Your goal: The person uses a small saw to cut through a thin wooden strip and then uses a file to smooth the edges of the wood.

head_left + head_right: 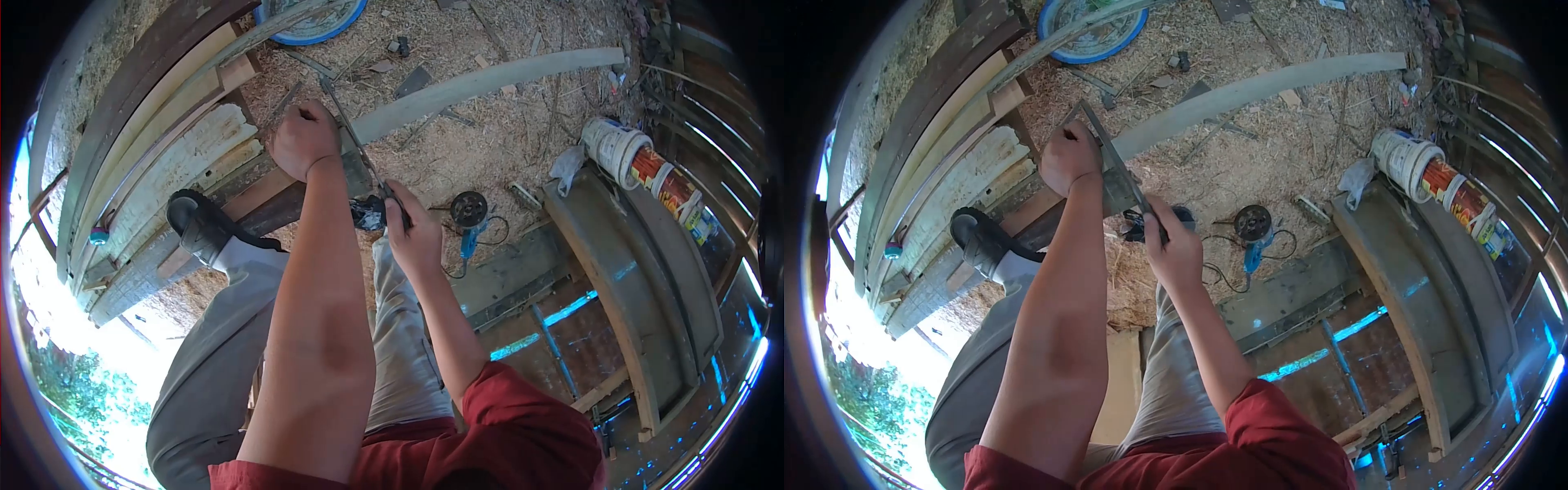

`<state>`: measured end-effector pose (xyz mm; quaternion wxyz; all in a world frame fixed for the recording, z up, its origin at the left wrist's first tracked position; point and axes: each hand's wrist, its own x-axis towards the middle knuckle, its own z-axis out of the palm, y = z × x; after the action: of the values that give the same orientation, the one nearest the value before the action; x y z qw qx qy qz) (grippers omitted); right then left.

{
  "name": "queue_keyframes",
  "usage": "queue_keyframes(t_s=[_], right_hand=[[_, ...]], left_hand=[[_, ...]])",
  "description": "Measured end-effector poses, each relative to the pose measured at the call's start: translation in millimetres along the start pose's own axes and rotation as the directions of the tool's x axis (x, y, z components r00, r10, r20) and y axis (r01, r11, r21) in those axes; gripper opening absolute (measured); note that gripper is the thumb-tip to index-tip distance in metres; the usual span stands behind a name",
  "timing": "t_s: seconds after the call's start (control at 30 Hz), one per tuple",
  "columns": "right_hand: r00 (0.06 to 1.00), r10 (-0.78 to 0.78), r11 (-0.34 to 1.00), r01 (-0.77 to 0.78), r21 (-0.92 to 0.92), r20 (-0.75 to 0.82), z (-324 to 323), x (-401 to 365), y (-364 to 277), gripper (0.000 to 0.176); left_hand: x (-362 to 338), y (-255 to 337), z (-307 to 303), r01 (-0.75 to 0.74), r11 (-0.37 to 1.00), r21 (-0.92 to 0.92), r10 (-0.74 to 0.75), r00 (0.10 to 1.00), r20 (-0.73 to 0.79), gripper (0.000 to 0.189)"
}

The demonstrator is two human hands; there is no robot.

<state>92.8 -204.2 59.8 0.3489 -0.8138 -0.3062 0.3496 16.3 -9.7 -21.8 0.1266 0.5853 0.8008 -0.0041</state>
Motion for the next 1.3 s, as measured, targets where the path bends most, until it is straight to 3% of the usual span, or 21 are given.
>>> queue_keyframes(t_s=[0.03, 0.1, 0.23, 0.3, 0.33, 0.43, 0.63, 0.77, 0.87, 0.97, 1.03, 1.13, 1.23, 1.3], right_hand=[[1.000, 0.006, 1.000, -0.006, 0.008, -0.008, 2.0, 7.9, -8.9, 0.032], [0.977, 0.182, 0.983, -0.181, -0.021, 0.110, 2.0, 19.6, -23.2, 0.033], [0.991, 0.126, 0.991, -0.128, 0.042, 0.050, -6.2, 2.2, -12.1, 0.033], [0.957, 0.273, 0.956, -0.282, 0.086, 0.097, -18.4, -16.2, -7.8, 0.033], [0.956, 0.276, 0.953, -0.286, 0.100, 0.104, -17.4, -18.0, -1.9, 0.033], [0.996, 0.087, 0.994, -0.087, 0.064, -0.006, -11.7, -14.8, 6.1, 0.034], [0.985, 0.166, 0.982, -0.169, 0.080, 0.036, 4.3, 20.3, -23.6, 0.031], [0.989, 0.147, 0.984, -0.146, 0.105, 0.000, -7.0, -15.5, 7.3, 0.032], [0.978, 0.202, 0.976, -0.206, 0.073, 0.058, -13.6, -23.2, 11.7, 0.033], [0.997, 0.079, 0.995, -0.079, 0.061, 0.003, -15.3, 1.2, -1.1, 0.033], [0.966, 0.222, 0.974, -0.226, 0.019, 0.136, -18.3, 11.1, -10.1, 0.032], [0.991, 0.132, 0.979, -0.131, 0.156, 0.002, -5.9, -15.6, 13.2, 0.031], [0.976, 0.217, 0.965, -0.214, 0.154, 0.001, -11.3, -42.1, 27.1, 0.031], [0.981, 0.193, 0.977, -0.192, 0.098, 0.000, -12.3, -40.8, 23.7, 0.031]], left_hand=[[-0.1, 1.5, -1.1, 0.010, 1.000, 0.000, -0.010, 1.000, -0.002, 0.046], [-0.8, 5.0, -6.0, 0.017, 1.000, -0.001, -0.017, 1.000, -0.005, 0.046], [-5.2, 14.0, -11.2, 0.064, 0.997, -0.037, -0.062, 0.997, 0.048, 0.046], [-4.0, 8.5, -11.0, 0.067, 0.998, -0.017, -0.066, 0.997, 0.049, 0.046], [-3.2, 9.9, -9.0, 0.073, 0.997, -0.032, -0.072, 0.997, 0.038, 0.046], [-2.5, 8.7, -9.7, 0.072, 0.997, -0.026, -0.071, 0.997, 0.033, 0.047], [-8.6, 15.8, -15.6, 0.077, 0.997, 0.002, -0.077, 0.996, 0.046, 0.050], [-7.5, 15.0, -13.8, 0.086, 0.996, -0.016, -0.085, 0.994, 0.063, 0.051], [-6.9, 13.2, -10.1, 0.098, 0.995, -0.008, -0.098, 0.995, 0.035, 0.051], [-9.4, 18.4, -16.3, 0.111, 0.994, 0.004, -0.111, 0.992, 0.054, 0.051], [-8.9, 19.0, -16.0, 0.113, 0.994, 0.001, -0.113, 0.992, 0.056, 0.051], [-9.7, 16.7, -15.1, 0.113, 0.994, 0.008, -0.113, 0.991, 0.064, 0.052], [-6.3, 16.1, -11.6, 0.109, 0.994, 0.008, -0.109, 0.993, 0.051, 0.053], [-7.3, 14.5, -12.4, 0.107, 0.994, 0.012, -0.108, 0.993, 0.043, 0.053]])
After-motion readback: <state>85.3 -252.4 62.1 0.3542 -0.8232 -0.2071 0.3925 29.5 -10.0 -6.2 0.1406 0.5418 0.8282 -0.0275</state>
